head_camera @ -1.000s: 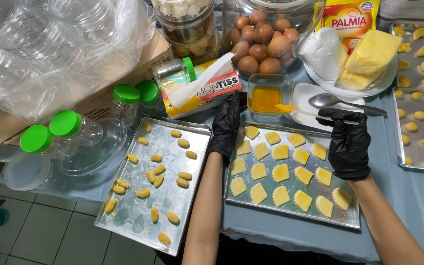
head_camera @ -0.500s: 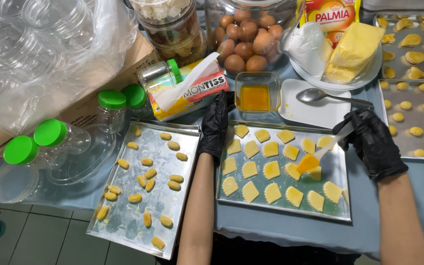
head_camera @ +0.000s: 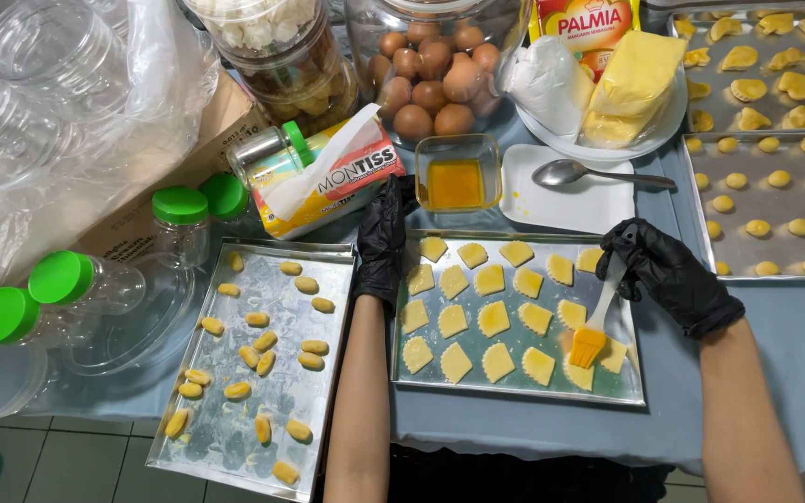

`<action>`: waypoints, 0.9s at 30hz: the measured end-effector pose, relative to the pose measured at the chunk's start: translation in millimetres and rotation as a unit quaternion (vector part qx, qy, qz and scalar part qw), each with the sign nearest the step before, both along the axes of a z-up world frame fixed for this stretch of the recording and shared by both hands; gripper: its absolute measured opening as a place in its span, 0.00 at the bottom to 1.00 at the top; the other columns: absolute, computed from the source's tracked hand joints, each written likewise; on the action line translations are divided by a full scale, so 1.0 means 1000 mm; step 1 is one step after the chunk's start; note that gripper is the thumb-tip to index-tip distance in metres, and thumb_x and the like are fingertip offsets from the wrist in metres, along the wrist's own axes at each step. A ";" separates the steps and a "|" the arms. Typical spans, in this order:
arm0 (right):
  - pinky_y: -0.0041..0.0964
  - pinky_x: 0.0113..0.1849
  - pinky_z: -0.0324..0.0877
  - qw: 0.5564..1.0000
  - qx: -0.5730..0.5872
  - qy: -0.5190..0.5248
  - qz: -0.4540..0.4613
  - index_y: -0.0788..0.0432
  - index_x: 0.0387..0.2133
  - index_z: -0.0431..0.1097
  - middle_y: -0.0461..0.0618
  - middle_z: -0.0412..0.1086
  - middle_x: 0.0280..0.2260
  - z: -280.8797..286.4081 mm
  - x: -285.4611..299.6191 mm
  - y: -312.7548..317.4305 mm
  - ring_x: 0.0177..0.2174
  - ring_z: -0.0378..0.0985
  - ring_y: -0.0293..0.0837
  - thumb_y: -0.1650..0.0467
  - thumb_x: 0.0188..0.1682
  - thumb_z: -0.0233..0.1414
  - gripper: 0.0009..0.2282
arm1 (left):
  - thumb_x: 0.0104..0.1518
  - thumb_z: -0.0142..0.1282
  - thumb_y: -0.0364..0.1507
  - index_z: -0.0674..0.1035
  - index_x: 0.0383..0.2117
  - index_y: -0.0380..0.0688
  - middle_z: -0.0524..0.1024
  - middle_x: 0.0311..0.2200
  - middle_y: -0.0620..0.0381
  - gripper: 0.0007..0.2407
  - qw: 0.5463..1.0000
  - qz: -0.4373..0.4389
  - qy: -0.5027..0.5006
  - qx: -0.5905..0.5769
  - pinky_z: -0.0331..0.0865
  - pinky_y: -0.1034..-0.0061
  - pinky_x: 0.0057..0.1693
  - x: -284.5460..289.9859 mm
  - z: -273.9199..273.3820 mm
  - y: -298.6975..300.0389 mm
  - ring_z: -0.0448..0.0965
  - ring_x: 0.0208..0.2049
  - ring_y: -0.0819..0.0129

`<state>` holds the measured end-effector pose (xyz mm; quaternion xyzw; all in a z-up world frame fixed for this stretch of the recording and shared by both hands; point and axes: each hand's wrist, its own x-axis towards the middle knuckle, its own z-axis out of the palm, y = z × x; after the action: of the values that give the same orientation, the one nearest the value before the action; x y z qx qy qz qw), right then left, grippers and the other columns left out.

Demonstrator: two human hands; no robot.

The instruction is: Applying egg wash to diamond-shaped pastries on a baking tray using a pastry brush.

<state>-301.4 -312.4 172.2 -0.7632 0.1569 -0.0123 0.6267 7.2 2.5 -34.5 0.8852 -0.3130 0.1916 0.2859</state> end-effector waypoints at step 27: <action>0.34 0.25 0.72 0.999 -0.027 -0.044 0.010 0.60 0.45 0.66 0.54 0.75 0.33 -0.009 0.002 0.001 0.20 0.71 0.44 0.70 0.61 0.42 0.08 | 0.71 0.38 0.25 0.57 0.71 0.42 0.62 0.69 0.47 0.22 1.000 -0.015 -0.025 0.003 0.63 0.63 0.70 0.016 -0.028 0.006 0.66 0.67 0.52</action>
<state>-299.6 -310.9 163.7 -0.7799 0.1211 -0.0438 0.6125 23.4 8.6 -62.9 0.8763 -0.3335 0.2084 0.2782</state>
